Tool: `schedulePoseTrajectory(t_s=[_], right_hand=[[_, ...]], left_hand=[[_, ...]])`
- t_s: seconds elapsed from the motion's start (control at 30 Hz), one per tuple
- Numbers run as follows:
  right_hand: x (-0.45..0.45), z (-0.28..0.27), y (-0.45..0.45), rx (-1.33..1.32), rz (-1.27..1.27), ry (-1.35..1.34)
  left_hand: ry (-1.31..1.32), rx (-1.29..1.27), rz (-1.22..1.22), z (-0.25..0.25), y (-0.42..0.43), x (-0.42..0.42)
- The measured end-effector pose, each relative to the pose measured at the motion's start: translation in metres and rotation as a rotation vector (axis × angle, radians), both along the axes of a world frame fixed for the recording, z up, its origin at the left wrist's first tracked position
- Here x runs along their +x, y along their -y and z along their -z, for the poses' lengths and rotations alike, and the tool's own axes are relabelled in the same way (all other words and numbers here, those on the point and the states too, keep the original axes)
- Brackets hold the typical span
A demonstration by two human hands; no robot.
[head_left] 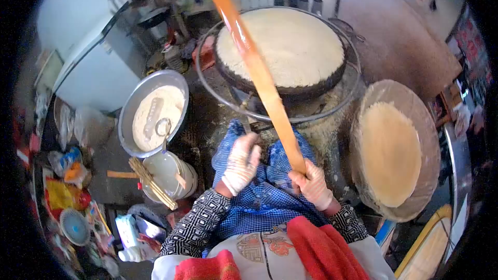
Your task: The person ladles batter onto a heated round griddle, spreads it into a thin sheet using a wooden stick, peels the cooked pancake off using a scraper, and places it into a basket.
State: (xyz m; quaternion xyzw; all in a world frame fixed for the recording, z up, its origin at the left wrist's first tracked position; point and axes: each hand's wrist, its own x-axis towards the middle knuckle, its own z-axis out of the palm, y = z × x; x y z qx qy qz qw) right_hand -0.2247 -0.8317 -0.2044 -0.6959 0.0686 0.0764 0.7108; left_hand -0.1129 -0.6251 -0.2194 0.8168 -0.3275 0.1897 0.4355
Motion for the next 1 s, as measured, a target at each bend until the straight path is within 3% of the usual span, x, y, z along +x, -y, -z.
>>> schedulePoseTrajectory(t_s=[0.1,0.17,0.23,0.3,0.4,0.5,0.53,0.63,0.67,0.9,1.0], right_hand=[[-0.018,0.027,0.003,-0.12,0.174,0.05],[-0.056,0.075,0.009,-0.224,0.166,0.046],[-0.103,0.106,0.007,-0.497,0.22,0.127],[-0.171,0.114,-0.013,-0.669,0.313,0.148],[-0.237,0.106,-0.041,-0.678,0.516,0.195],[-0.25,0.129,-0.042,-0.366,0.688,0.176],[-0.23,0.106,-0.04,-0.129,0.704,0.13],[-0.148,0.069,-0.014,0.235,0.626,-0.17],[-0.13,0.049,-0.016,0.313,0.6,-0.151],[-0.015,0.053,0.005,0.485,0.313,-0.158],[0.038,0.075,-0.014,0.374,0.206,-0.026]], left_hand=[[0.394,0.073,-0.169,-0.025,0.002,0.001],[0.651,0.193,-0.067,-0.034,0.0,-0.001],[0.626,0.411,0.085,-0.056,0.012,-0.018],[0.646,0.494,0.238,-0.024,0.022,-0.029],[0.528,0.58,0.501,-0.014,0.05,-0.038],[0.525,0.523,0.587,-0.026,0.106,-0.016],[0.551,0.563,0.57,-0.023,0.134,0.007],[0.474,0.791,0.482,0.018,0.192,0.096],[0.435,0.857,0.454,0.01,0.194,0.105],[0.352,0.818,0.221,0.011,0.123,0.227],[0.281,0.831,0.115,0.007,0.058,0.26]])
